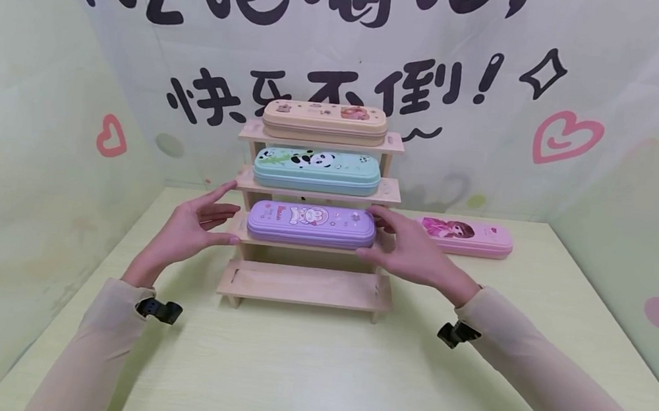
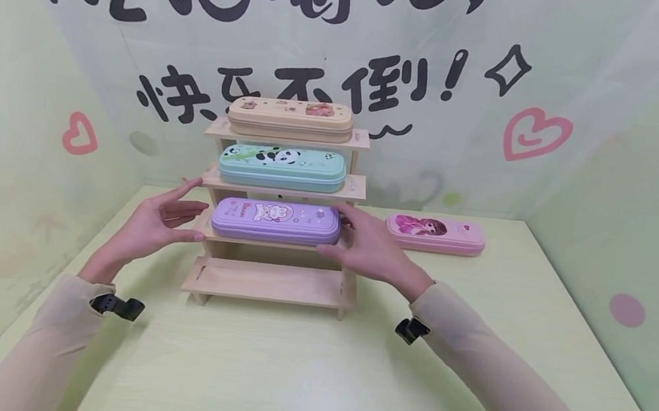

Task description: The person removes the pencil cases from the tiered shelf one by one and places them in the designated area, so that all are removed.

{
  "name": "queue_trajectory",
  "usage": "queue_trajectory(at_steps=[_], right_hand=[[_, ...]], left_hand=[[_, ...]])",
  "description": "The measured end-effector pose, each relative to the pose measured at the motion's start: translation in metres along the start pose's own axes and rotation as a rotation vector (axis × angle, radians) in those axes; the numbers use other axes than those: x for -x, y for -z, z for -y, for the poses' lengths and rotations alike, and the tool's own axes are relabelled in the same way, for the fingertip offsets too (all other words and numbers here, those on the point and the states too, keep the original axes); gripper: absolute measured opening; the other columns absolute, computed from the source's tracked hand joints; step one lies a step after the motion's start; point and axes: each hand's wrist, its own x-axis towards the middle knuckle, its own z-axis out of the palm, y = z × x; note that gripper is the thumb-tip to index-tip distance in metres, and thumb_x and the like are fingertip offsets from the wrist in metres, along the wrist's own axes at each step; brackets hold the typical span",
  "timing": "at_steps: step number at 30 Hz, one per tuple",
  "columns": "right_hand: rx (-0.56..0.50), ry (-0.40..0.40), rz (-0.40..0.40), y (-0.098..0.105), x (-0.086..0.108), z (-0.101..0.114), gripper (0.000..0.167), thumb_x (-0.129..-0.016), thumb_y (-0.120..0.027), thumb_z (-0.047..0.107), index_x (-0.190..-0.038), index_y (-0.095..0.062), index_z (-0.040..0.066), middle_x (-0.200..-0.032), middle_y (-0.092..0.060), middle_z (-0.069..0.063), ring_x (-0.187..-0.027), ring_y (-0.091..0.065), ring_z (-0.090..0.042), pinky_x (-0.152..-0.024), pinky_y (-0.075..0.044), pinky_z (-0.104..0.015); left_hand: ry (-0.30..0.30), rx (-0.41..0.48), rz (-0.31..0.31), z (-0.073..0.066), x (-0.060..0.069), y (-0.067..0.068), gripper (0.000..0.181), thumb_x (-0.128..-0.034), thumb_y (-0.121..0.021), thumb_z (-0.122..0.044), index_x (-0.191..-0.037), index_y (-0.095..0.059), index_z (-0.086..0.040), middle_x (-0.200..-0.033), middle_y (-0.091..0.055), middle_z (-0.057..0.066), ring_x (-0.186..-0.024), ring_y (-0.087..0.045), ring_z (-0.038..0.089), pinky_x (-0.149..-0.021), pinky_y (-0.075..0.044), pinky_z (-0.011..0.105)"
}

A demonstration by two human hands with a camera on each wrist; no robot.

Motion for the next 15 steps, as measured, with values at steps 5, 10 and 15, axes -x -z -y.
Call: queue_trajectory(at_steps=[5,10,15], right_hand=[[-0.006,0.000,0.024,-0.004,-0.007,0.001,0.091,-0.090,-0.082,0.044,-0.161,-0.040,0.005,-0.155,-0.052,-0.017,-0.139,-0.053,-0.035,-0.119,-0.042,-0.054],[0.014,0.011,0.016,-0.007,-0.012,-0.001,0.092,-0.091,-0.082,0.043,-0.161,-0.039,0.003,-0.157,-0.049,-0.018,-0.141,-0.050,-0.034,-0.121,-0.040,-0.053],[0.026,0.019,-0.002,-0.007,-0.015,0.000,0.085,-0.091,-0.083,0.038,-0.158,-0.044,0.002,-0.154,-0.052,-0.018,-0.136,-0.054,-0.033,-0.117,-0.045,-0.052]], left_hand=[[-0.001,0.005,-0.002,0.001,0.000,0.000,0.102,-0.0842,-0.091,-0.007,-0.166,-0.036,-0.034,-0.143,-0.062,0.022,-0.134,-0.058,0.037,-0.111,-0.050,0.037],[0.002,0.005,-0.002,0.001,0.000,0.000,0.102,-0.0842,-0.091,-0.008,-0.166,-0.036,-0.034,-0.143,-0.062,0.022,-0.134,-0.058,0.038,-0.110,-0.050,0.038],[0.003,0.003,-0.003,0.000,0.000,0.000,0.102,-0.0844,-0.091,-0.008,-0.166,-0.035,-0.033,-0.144,-0.061,0.022,-0.135,-0.058,0.038,-0.111,-0.049,0.039]])
